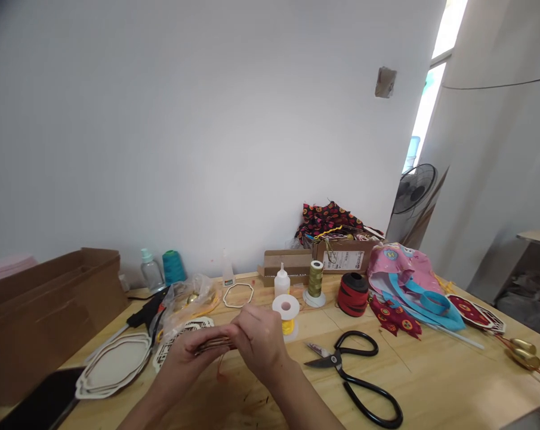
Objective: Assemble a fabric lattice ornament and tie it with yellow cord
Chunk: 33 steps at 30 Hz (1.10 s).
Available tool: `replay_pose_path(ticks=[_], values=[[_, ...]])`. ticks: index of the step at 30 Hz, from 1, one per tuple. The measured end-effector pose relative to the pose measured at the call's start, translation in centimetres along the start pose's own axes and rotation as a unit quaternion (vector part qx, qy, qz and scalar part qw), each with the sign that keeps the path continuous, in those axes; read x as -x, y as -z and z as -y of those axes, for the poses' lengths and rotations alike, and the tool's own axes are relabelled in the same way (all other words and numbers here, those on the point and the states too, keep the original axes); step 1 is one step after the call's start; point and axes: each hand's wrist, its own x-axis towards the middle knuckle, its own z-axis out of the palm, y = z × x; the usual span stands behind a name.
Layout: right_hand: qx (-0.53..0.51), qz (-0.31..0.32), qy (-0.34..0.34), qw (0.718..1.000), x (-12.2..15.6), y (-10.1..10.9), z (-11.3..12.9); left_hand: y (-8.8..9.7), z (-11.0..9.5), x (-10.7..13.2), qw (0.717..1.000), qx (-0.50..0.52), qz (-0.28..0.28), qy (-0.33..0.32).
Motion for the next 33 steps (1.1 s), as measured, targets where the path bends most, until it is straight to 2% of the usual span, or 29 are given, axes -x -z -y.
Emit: replay_pose_path(ticks=[2,5,8,13,18,20,26,33], values=[[0.001,-0.003,0.000,1.000,0.00,-0.02,-0.02,0.17,0.15,0.01,0.999,-0.038,-0.014,-0.019],[0.006,-0.003,0.001,1.000,0.02,-0.12,0.02,0.18,0.22,0.05,0.997,-0.068,-0.004,-0.030],[0.007,0.003,-0.006,1.000,0.07,-0.22,0.05,-0.04,0.10,0.12,0.997,-0.068,0.014,-0.022],[0.004,-0.004,-0.017,1.000,0.22,-0.35,-0.13,-0.24,-0.23,0.17,0.997,-0.073,-0.011,-0.013],[0.000,-0.020,-0.019,1.000,0.26,-0.47,-0.23,-0.37,-0.21,0.22,0.999,-0.043,0.004,-0.007],[0.003,-0.024,-0.018,1.000,0.28,-0.48,-0.23,-0.37,-0.13,0.27,0.998,-0.062,-0.009,-0.019],[0.003,-0.028,-0.009,1.000,0.31,-0.43,-0.03,-0.06,0.45,0.39,0.985,-0.140,-0.093,-0.024],[0.009,-0.026,0.011,1.000,0.30,-0.34,0.36,0.00,0.50,0.48,0.977,-0.178,-0.102,-0.049]])
